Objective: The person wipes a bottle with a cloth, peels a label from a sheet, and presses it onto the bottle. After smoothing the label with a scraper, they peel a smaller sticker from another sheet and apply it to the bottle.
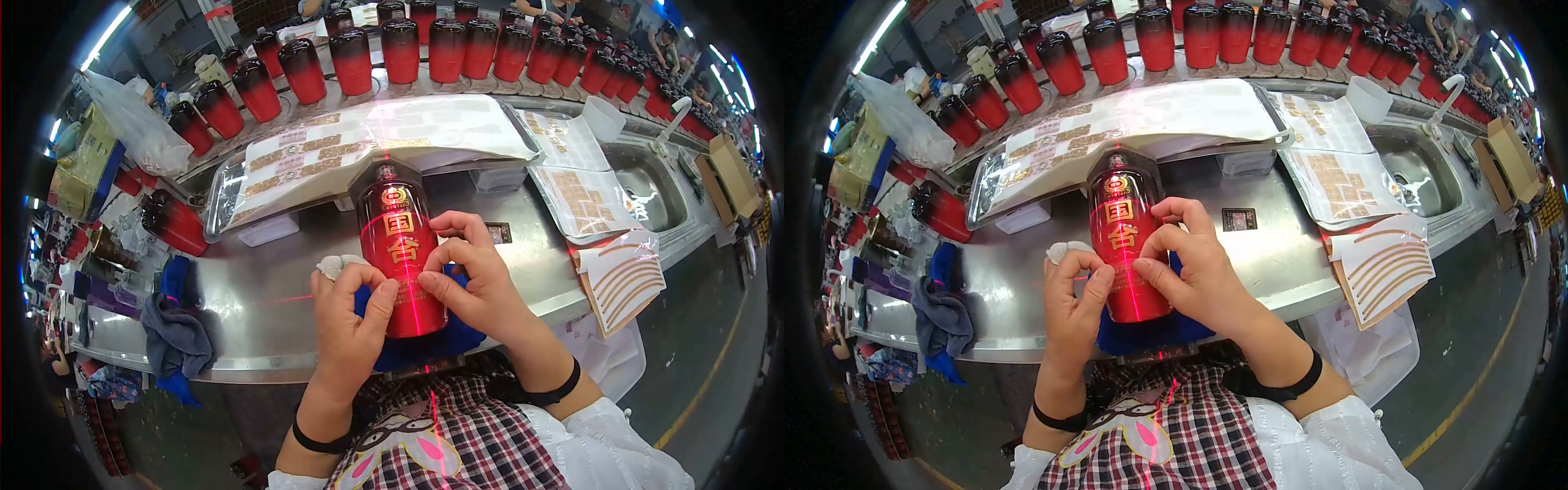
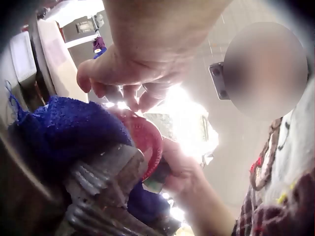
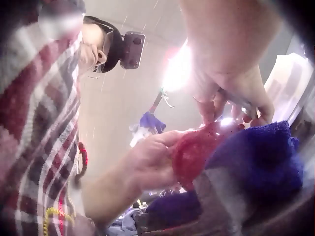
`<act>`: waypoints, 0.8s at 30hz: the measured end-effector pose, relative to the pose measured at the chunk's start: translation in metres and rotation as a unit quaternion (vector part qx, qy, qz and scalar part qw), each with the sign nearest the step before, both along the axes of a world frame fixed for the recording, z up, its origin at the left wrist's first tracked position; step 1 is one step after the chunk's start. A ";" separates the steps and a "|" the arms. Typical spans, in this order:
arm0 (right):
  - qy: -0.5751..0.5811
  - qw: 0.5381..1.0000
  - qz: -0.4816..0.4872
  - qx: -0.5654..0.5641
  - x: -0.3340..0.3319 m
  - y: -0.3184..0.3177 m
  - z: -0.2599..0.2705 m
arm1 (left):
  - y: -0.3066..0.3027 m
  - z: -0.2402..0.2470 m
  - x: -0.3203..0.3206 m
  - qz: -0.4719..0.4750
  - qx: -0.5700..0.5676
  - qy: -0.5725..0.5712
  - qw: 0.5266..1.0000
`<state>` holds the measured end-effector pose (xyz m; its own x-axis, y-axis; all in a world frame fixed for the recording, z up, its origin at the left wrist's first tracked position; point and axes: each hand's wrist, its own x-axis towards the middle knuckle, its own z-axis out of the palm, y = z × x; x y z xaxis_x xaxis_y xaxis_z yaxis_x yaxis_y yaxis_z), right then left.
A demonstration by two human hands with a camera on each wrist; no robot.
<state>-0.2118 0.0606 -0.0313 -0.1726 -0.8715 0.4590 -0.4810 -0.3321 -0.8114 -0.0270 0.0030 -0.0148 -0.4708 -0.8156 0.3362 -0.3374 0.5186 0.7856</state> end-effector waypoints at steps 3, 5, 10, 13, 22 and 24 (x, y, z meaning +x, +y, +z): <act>0.006 1.000 0.001 0.007 -0.005 -0.001 0.000 | 0.000 -0.003 -0.001 0.020 -0.005 0.000 1.000; 0.006 1.000 -0.001 0.015 -0.005 -0.001 0.002 | -0.002 -0.006 -0.001 0.020 -0.007 0.006 1.000; -0.029 0.999 0.006 0.032 -0.006 -0.002 0.001 | -0.008 -0.034 0.001 -0.003 0.143 0.156 0.977; -0.066 0.997 0.015 0.042 -0.009 -0.002 -0.005 | -0.007 -0.038 -0.008 -0.050 0.224 0.283 0.931; -0.109 0.992 0.025 0.062 -0.011 -0.003 -0.016 | -0.010 -0.040 -0.014 -0.075 0.256 0.309 0.913; -0.118 0.990 0.031 0.070 -0.013 -0.003 -0.016 | -0.011 -0.042 -0.014 -0.073 0.249 0.302 0.918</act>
